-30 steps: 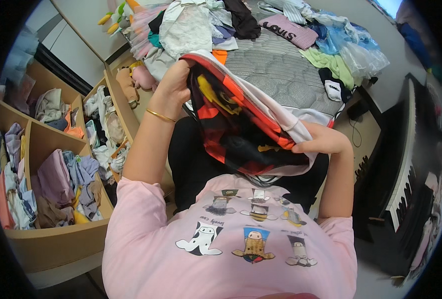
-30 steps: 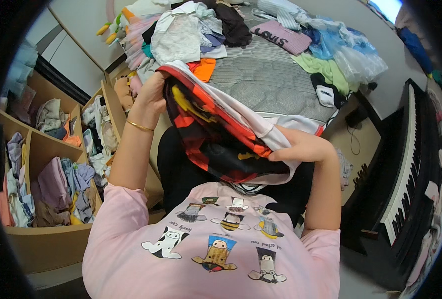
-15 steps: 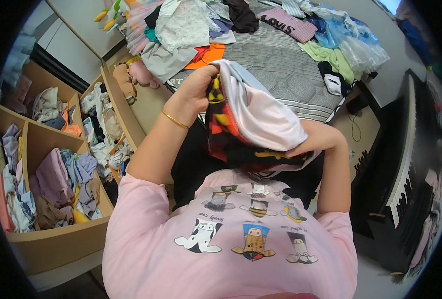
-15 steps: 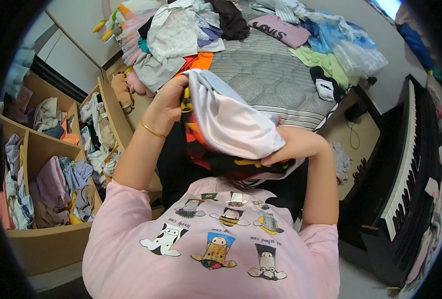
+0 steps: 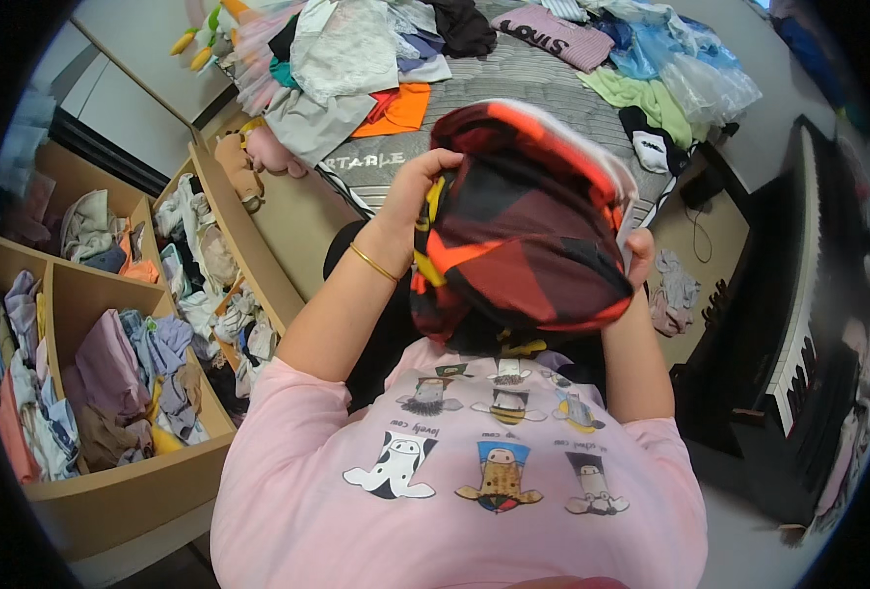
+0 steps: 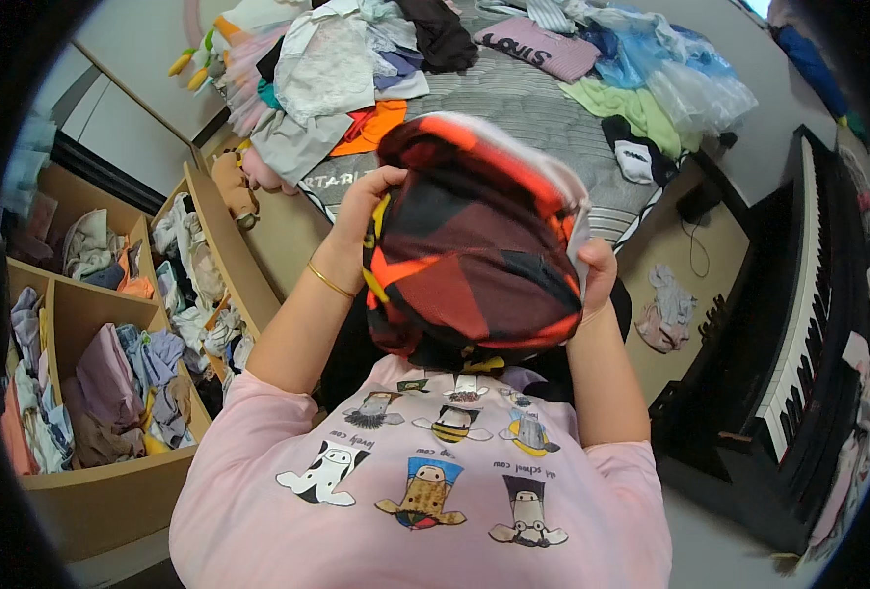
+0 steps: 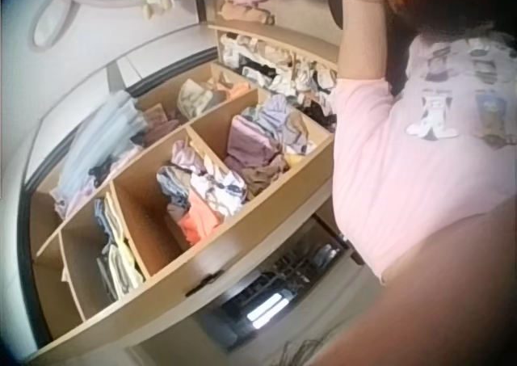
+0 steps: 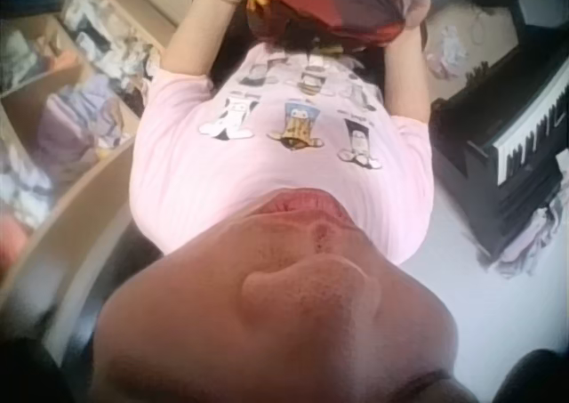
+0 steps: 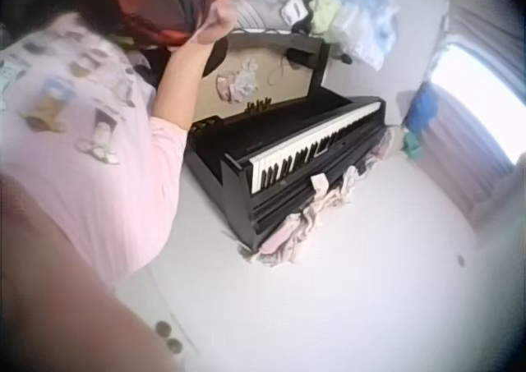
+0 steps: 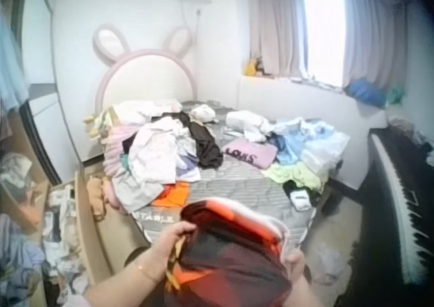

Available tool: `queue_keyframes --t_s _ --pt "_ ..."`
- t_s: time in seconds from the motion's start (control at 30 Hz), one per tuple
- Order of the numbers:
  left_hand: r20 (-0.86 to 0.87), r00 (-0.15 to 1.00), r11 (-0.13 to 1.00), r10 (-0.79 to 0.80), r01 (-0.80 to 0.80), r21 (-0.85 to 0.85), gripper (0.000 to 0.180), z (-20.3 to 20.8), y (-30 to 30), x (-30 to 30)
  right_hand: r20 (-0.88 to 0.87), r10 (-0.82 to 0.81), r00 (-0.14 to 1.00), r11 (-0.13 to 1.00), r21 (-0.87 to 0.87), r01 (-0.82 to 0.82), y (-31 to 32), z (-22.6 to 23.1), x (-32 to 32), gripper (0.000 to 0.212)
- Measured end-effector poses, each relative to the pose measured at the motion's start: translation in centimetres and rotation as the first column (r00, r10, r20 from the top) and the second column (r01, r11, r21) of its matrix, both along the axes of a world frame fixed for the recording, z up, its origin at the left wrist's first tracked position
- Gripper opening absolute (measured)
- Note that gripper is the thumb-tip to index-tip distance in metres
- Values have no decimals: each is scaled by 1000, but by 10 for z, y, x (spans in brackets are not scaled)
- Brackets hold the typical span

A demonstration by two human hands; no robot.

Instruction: The person folds a black and red sports jersey, a white t-shirt, and a pink and green dress on a bed by hand.

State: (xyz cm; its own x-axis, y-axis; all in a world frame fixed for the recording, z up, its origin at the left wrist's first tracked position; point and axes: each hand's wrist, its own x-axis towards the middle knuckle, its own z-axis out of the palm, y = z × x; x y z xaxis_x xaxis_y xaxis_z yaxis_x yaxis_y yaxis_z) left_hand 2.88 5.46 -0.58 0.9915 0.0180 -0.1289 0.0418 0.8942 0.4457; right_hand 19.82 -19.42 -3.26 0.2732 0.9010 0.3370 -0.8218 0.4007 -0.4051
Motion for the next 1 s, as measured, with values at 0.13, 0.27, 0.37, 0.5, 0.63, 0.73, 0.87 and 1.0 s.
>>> queue_keyframes --t_s 0.13,0.27,0.37,0.5,0.63,0.73,0.87,1.0 --pt "103 967 846 -233 149 511 56 -12 -34 -17 -142 -71 987 971 -237 36 -9 -27 18 81" --pt "79 994 926 -77 42 375 47 -9 -29 -11 413 155 898 896 -442 49 0 -10 2 86" --pt "80 997 998 -5 9 -61 38 -10 -27 -1 419 274 866 747 -660 83 -7 -11 6 77" --pt "48 997 980 56 -46 -192 37 -9 -29 -1 571 85 817 634 -663 398 1 -3 16 51" --pt "-20 996 996 85 -85 -40 34 28 -57 -5 914 -196 354 620 -164 767 3 22 -6 28" --pt "22 992 934 124 -124 336 34 27 -64 -5 813 22 581 793 -369 486 14 51 -31 31" --pt "38 993 729 108 -105 676 42 27 -66 -2 781 623 47 652 -551 521 23 56 -34 29" --pt "0 993 647 118 -77 759 39 25 -63 -1 755 430 496 720 -618 315 12 21 -29 36"
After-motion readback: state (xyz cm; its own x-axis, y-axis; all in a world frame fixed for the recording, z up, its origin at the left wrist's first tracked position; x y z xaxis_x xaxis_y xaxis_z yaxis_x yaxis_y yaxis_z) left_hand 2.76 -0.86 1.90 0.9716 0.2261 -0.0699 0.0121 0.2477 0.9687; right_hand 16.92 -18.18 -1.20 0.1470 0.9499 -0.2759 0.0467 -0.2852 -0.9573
